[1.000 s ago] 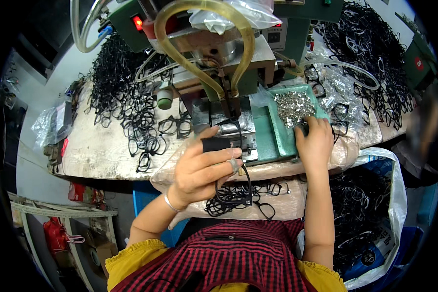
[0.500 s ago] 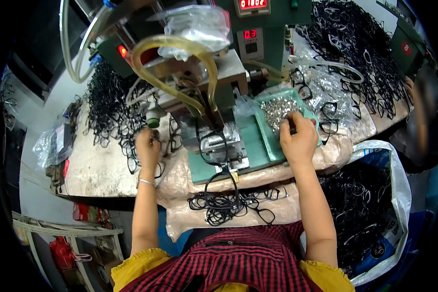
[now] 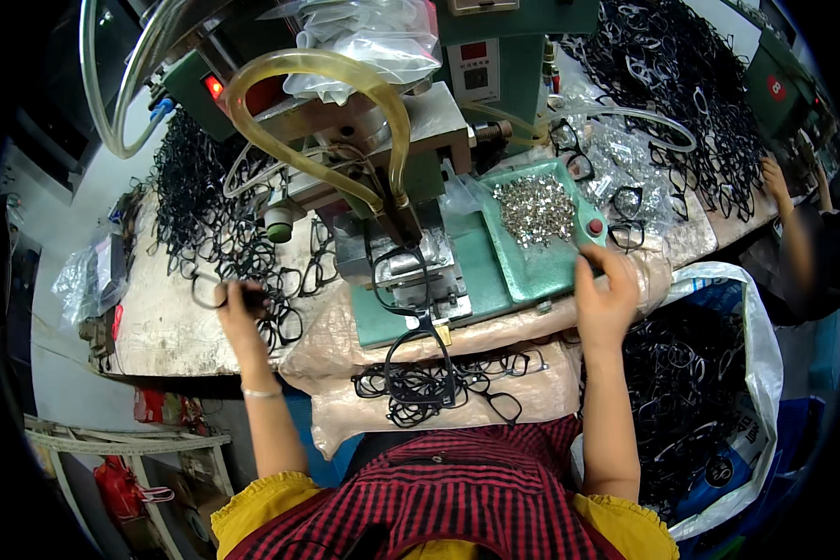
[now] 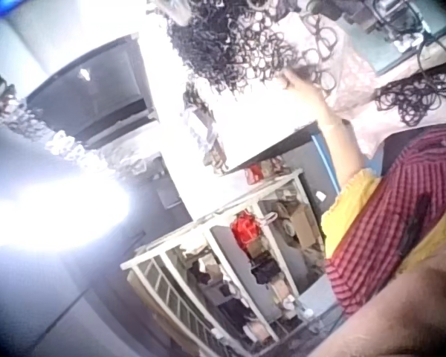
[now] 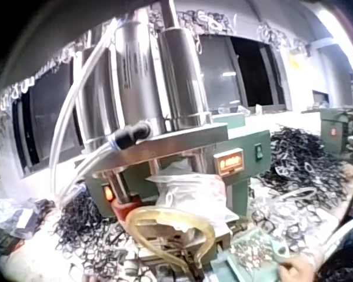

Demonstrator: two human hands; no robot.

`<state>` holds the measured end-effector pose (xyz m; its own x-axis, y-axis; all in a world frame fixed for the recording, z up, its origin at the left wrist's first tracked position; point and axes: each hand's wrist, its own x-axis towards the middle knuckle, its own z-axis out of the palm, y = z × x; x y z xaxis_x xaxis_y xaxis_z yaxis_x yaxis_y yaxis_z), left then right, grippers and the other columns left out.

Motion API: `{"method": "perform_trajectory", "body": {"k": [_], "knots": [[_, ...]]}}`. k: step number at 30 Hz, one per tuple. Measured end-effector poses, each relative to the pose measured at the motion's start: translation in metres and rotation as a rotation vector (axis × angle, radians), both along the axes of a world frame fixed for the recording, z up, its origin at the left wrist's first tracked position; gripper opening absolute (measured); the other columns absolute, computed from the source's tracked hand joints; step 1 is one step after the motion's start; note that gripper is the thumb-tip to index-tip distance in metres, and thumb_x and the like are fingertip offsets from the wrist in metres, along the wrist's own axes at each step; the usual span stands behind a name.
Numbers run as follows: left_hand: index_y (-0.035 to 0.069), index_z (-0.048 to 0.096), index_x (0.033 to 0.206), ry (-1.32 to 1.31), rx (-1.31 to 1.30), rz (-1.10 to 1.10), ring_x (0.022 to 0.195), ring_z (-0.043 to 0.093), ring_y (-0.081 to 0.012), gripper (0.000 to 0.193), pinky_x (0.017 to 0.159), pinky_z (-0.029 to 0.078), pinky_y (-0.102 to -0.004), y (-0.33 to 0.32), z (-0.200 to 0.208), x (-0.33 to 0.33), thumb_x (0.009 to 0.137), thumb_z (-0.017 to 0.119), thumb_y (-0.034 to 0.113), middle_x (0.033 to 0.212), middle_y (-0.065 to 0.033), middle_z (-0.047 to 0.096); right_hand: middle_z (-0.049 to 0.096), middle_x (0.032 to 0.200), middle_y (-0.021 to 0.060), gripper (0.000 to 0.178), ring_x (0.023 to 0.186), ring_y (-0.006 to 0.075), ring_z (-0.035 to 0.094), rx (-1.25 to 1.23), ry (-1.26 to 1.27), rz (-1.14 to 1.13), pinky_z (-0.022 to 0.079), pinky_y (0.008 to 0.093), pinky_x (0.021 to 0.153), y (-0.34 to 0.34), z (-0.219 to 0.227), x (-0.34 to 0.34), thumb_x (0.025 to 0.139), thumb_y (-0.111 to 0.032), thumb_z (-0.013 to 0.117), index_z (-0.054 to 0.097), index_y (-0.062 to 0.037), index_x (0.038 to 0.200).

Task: The person repeatedly picks up black eyeglass frames, places them into a green press machine, and activates the press to attach small metal components. After each press, the person removes the frame and sets it aside on the table. The process is repeated continuously throughout the clip.

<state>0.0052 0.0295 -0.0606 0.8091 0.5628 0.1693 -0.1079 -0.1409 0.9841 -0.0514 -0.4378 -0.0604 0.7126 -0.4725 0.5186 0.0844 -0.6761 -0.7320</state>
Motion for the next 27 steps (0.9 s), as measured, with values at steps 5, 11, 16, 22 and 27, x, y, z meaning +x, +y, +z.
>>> {"method": "perform_trajectory", "body": {"k": [5,11,16,22,27], "knots": [[0.008,0.049,0.093,0.180,0.024,-0.138,0.053,0.058,-0.0131,0.019,0.044,0.039,-0.0213,0.039,-0.012,-0.014,0.104,0.044,0.023,0.075,-0.0071,0.064,0.069,0.090,0.0104,0.012,0.086,0.0230,0.064,0.084,0.027,0.081,0.048,0.0326,0.081,-0.003,0.027,-0.022,0.078,0.000,0.070,0.071,0.0003,0.090],[0.006,0.048,0.095,0.141,-0.078,-0.369,0.058,0.063,-0.0166,0.016,0.050,0.048,-0.0244,-0.014,-0.035,0.035,0.104,0.043,0.019,0.079,-0.0101,0.066,0.070,0.092,0.0090,0.014,0.086,0.0216,0.066,0.185,-0.121,0.544,0.050,0.0317,0.081,0.082,0.091,0.050,0.078,-0.002,0.068,0.070,-0.0017,0.091],[0.007,0.049,0.098,-0.207,-0.186,-0.375,0.061,0.061,-0.0186,0.024,0.051,0.047,-0.0247,-0.087,0.052,-0.001,0.106,0.039,0.027,0.085,-0.0122,0.066,0.068,0.090,0.0076,0.033,0.087,0.0139,0.064,0.541,-0.108,0.599,0.049,0.0271,0.082,0.120,0.074,0.057,0.079,0.000,0.069,0.059,0.0031,0.110],[0.005,0.036,0.107,-0.720,0.184,-0.542,0.071,0.063,-0.0219,0.020,0.074,0.054,-0.0350,-0.145,0.164,-0.021,0.105,0.033,0.024,0.087,-0.0235,0.068,0.068,0.093,0.0067,0.042,0.093,0.0106,0.062,0.937,-0.033,0.727,0.046,0.0259,0.089,0.132,0.088,0.043,0.084,0.003,0.067,0.051,0.0038,0.123],[0.005,0.038,0.101,-0.614,0.009,-0.521,0.068,0.065,-0.0258,0.019,0.066,0.053,-0.0318,-0.156,0.174,-0.023,0.102,0.031,0.022,0.074,-0.0228,0.066,0.066,0.112,0.0104,0.045,0.106,0.0161,0.062,0.893,-0.016,0.683,0.044,0.0302,0.098,0.140,0.107,0.025,0.086,0.004,0.064,0.048,0.0047,0.128]]}}
